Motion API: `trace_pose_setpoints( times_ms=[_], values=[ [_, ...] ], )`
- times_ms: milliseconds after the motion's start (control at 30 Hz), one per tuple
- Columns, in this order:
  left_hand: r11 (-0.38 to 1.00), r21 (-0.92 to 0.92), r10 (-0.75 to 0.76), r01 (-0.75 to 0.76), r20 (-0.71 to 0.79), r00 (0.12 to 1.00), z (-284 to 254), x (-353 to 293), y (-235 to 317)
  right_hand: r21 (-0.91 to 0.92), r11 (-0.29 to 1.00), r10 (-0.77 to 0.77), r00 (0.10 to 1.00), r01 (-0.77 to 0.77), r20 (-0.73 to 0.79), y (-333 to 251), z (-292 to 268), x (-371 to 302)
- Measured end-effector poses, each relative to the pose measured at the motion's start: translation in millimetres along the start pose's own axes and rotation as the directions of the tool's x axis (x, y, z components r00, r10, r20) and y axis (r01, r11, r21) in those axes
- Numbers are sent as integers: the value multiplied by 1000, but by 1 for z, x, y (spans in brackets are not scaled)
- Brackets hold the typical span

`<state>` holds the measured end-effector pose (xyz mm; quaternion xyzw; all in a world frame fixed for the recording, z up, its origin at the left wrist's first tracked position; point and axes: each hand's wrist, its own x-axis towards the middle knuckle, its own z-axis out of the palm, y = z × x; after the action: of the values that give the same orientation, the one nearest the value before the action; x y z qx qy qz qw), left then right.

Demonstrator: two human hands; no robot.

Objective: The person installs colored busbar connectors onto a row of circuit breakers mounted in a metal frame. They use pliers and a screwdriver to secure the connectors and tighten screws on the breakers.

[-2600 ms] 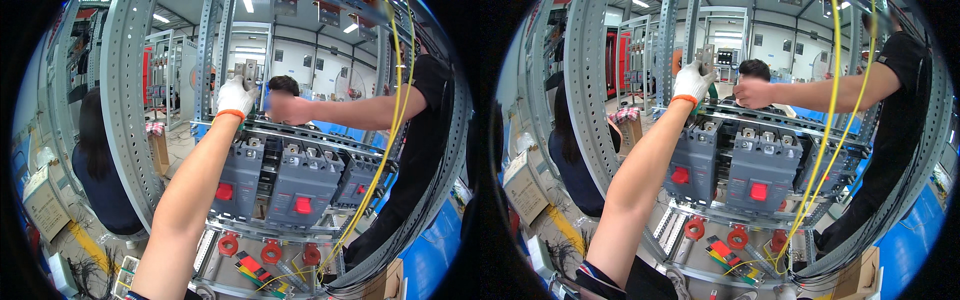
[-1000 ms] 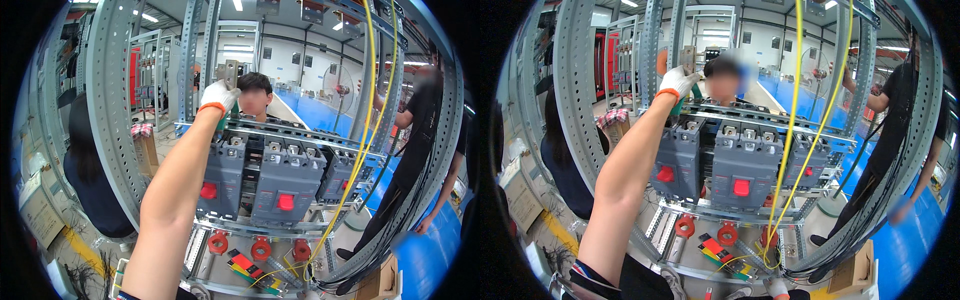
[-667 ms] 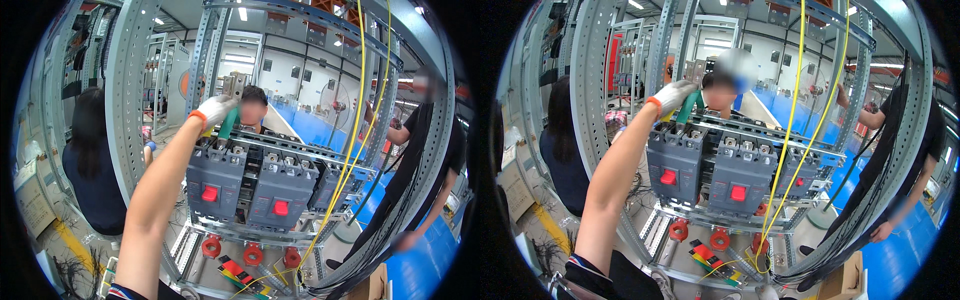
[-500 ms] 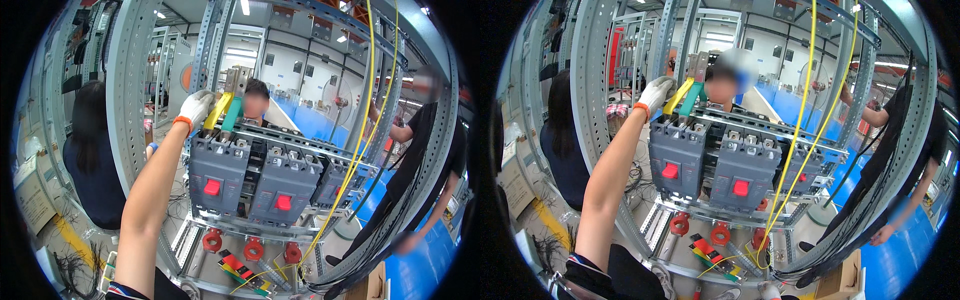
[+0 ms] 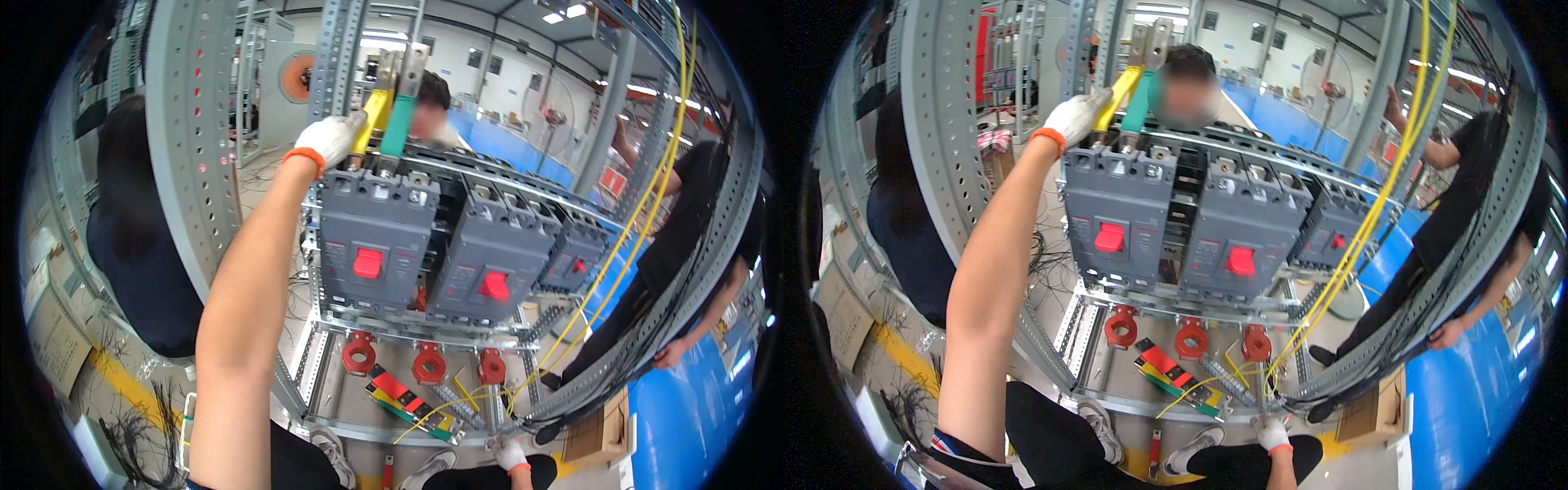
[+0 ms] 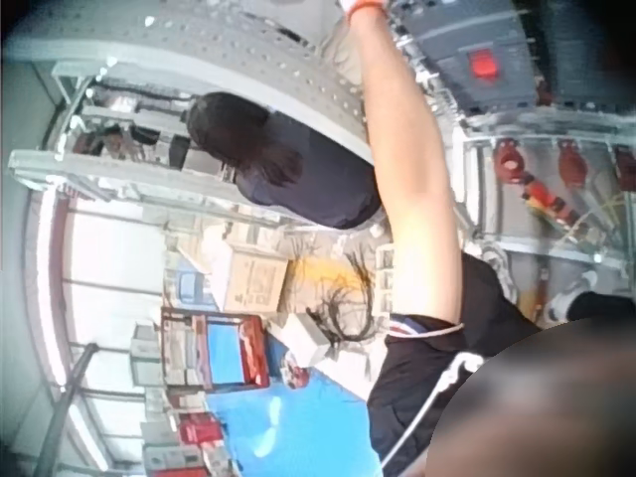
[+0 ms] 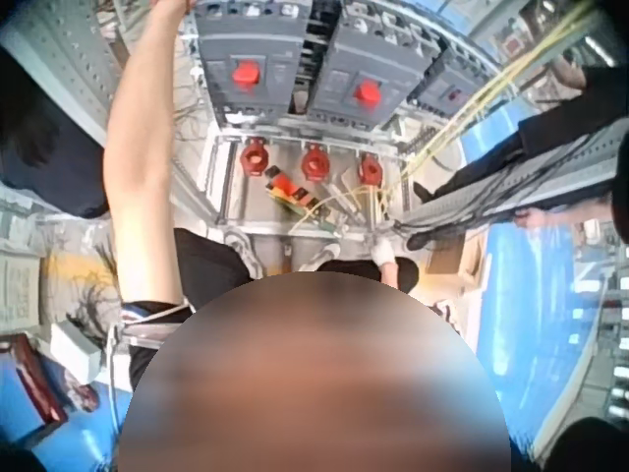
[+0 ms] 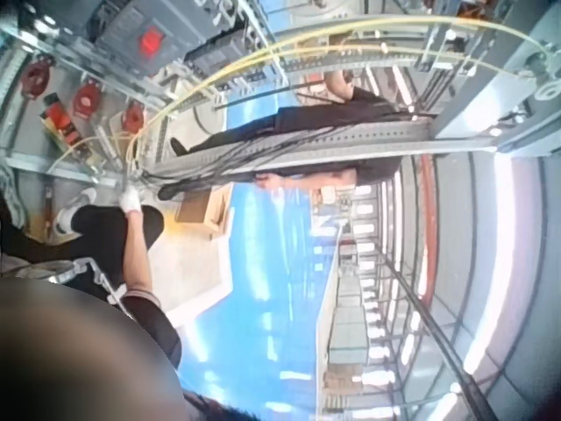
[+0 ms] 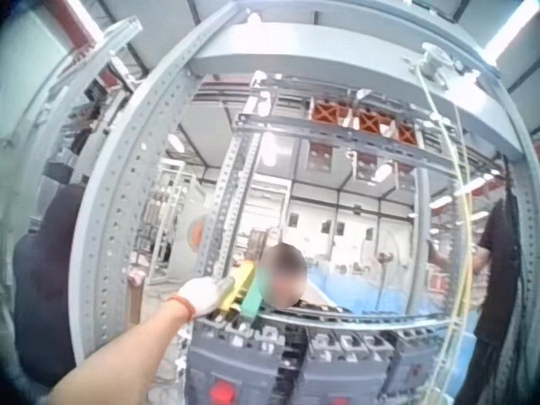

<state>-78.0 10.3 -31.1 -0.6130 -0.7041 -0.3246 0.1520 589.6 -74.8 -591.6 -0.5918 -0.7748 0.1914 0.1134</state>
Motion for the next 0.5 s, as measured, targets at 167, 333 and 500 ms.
trace_pose_setpoints(
  times_ms=[167,333,500],
  values=[
    [999,-22,-40,40,-16,999,13,6,-10,406,907,101,993,-117,59,-122,-86,-55],
    [996,-83,-37,34,-32,999,12,23,-55,792,611,200,969,-7,-145,-179,-171,-133],
    [841,-469,-261,271,87,961,32,63,-76,791,588,567,610,171,-554,-164,-229,-217]
  ],
)
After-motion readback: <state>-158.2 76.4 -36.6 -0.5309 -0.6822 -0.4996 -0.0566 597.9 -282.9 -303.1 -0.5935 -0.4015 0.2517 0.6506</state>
